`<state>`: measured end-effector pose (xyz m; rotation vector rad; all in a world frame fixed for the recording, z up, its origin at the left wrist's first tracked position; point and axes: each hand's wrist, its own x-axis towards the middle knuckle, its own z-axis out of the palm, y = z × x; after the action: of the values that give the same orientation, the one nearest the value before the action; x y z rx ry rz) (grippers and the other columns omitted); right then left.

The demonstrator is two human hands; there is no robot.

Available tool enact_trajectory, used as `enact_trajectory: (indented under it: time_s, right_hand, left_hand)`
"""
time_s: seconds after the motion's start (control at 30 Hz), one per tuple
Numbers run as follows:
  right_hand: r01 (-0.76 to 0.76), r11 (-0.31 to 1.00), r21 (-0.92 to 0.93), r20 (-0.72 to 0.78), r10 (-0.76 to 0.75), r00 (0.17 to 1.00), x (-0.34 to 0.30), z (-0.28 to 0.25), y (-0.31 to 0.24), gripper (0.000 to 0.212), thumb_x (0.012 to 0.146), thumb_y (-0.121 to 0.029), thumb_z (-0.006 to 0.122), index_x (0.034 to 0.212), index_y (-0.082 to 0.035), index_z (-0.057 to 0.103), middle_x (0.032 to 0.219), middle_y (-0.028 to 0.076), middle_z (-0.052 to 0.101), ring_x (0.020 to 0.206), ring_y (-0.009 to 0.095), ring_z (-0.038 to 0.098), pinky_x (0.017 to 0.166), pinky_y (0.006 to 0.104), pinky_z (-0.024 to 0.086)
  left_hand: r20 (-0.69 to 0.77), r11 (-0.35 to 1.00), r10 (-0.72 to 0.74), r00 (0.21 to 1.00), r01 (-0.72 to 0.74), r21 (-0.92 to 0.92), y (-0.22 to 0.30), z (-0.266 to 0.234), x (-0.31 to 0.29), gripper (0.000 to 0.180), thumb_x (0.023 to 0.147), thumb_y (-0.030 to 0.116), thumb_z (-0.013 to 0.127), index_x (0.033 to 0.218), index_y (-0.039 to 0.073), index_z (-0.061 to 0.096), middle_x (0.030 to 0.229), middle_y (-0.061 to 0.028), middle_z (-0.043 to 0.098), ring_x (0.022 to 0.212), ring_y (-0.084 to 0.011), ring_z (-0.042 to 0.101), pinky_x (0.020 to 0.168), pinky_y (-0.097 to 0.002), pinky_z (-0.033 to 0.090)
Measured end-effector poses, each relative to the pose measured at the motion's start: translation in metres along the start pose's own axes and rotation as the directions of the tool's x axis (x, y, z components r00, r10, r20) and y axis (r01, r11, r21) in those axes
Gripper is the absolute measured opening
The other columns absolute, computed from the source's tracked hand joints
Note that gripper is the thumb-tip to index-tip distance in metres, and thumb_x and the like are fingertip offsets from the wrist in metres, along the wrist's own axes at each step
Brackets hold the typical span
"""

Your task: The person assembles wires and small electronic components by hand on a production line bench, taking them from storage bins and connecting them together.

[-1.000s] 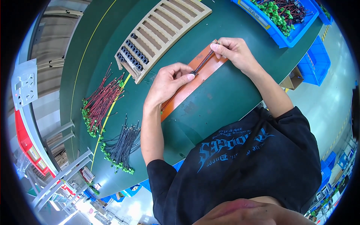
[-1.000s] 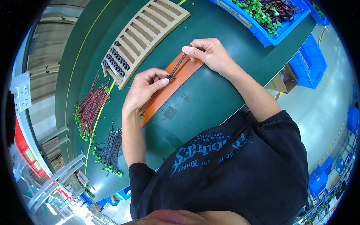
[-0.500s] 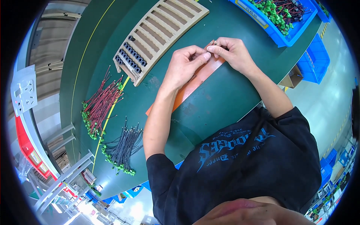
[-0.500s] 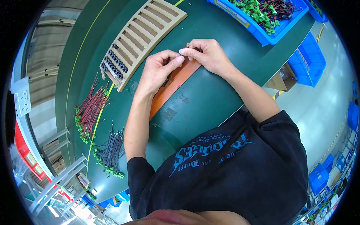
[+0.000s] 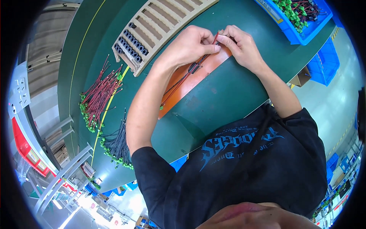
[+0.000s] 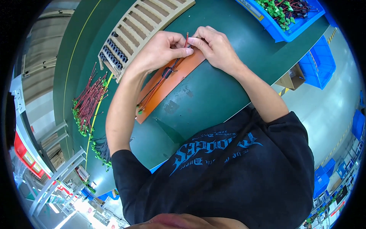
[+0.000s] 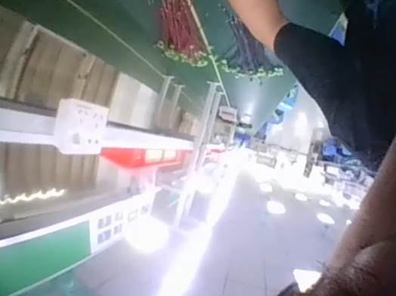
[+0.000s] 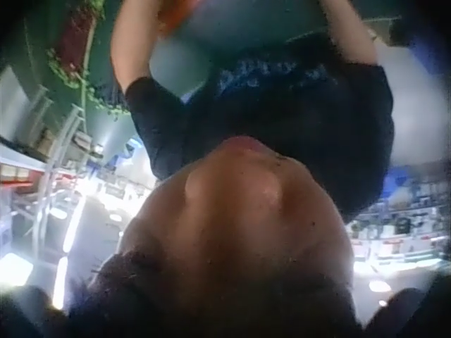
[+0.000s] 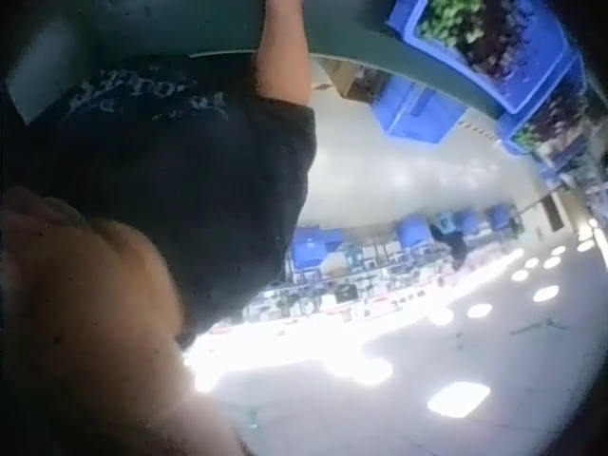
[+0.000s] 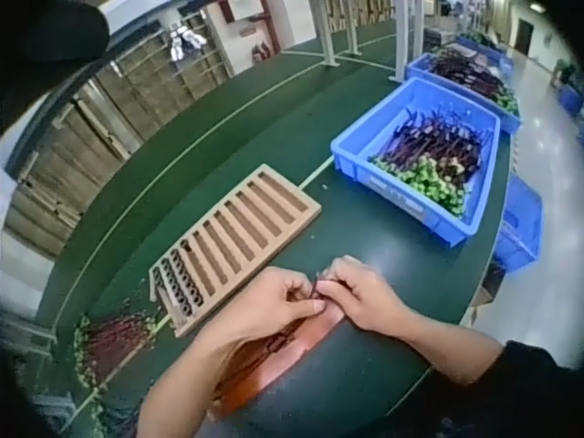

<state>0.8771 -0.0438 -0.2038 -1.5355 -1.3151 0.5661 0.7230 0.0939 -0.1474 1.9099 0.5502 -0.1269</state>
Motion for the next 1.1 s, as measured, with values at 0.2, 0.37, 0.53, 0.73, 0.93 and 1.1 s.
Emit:
enact_trajectory:
  time_s: [0.2, 0.37, 0.53, 0.73, 0.93, 1.1]
  right_hand:
    - [0.031, 0.999, 0.009, -0.021, -0.031, 0.999, 0.010, 0.006, 0.023, 0.014, 0.093, -0.014, 0.066, 0.087, -0.002, 0.062, 0.080, 0.010, 0.064, 0.076, 0.027, 0.057, 0.070, 0.0388, 0.047]
    - [0.091, 0.996, -0.008, -0.033, -0.091, 0.995, 0.023, 0.006, 0.029, 0.013, 0.092, -0.014, 0.066, 0.087, -0.002, 0.063, 0.077, 0.010, 0.062, 0.074, 0.028, 0.056, 0.070, 0.0391, 0.046]
    - [0.192, 0.976, -0.102, -0.018, -0.195, 0.981, 0.025, 0.007, 0.018, 0.015, 0.093, -0.015, 0.067, 0.086, -0.002, 0.064, 0.074, 0.009, 0.059, 0.070, 0.024, 0.056, 0.068, 0.0368, 0.046]
    - [0.053, 0.993, 0.106, -0.096, -0.043, 0.994, 0.003, 0.005, 0.012, 0.021, 0.096, -0.021, 0.069, 0.090, -0.001, 0.067, 0.073, 0.007, 0.057, 0.067, 0.015, 0.052, 0.063, 0.0304, 0.045]
    - [-0.001, 0.989, 0.150, -0.076, 0.013, 0.997, -0.013, 0.001, 0.004, 0.024, 0.096, -0.022, 0.069, 0.088, 0.000, 0.066, 0.073, 0.007, 0.056, 0.067, 0.015, 0.051, 0.063, 0.0308, 0.044]
    - [0.063, 0.996, 0.057, -0.056, -0.059, 0.997, -0.005, 0.004, 0.002, 0.026, 0.096, -0.023, 0.069, 0.086, 0.001, 0.065, 0.071, 0.007, 0.056, 0.065, 0.015, 0.050, 0.061, 0.0316, 0.043]
  left_hand:
    - [-0.019, 0.996, -0.082, 0.996, 0.081, -0.038, -0.020, 0.006, 0.026, 0.022, 0.088, 0.013, 0.077, 0.077, 0.000, 0.062, 0.064, 0.0024, 0.052, 0.060, -0.0069, 0.044, 0.052, -0.0273, 0.035]
    - [-0.132, 0.995, -0.078, 0.988, 0.068, -0.076, -0.013, 0.005, 0.028, 0.020, 0.086, 0.010, 0.078, 0.078, 0.001, 0.062, 0.062, 0.0010, 0.052, 0.058, -0.0075, 0.044, 0.051, -0.0277, 0.036]
    - [-0.259, 0.994, -0.010, 0.966, 0.037, 0.100, -0.007, 0.011, 0.009, 0.018, 0.085, 0.011, 0.078, 0.082, -0.001, 0.065, 0.065, -0.0028, 0.057, 0.061, -0.0087, 0.050, 0.055, -0.0275, 0.040]
    - [-0.580, 0.975, 0.117, 0.807, 0.018, 0.222, 0.000, 0.041, -0.073, 0.031, 0.082, 0.016, 0.083, 0.105, -0.001, 0.069, 0.093, -0.0060, 0.067, 0.077, -0.0126, 0.063, 0.070, -0.0272, 0.052]
    - [-0.699, 0.996, 0.037, 0.714, -0.082, -0.031, -0.021, 0.091, -0.093, 0.024, 0.084, 0.002, 0.078, 0.106, -0.002, 0.069, 0.096, -0.0099, 0.068, 0.083, -0.0150, 0.070, 0.074, -0.0265, 0.057]
    - [-0.738, 0.915, -0.065, 0.671, -0.256, -0.313, -0.039, 0.090, -0.089, 0.021, 0.082, -0.005, 0.077, 0.102, -0.003, 0.071, 0.095, -0.0085, 0.069, 0.081, -0.0122, 0.068, 0.070, -0.0254, 0.056]
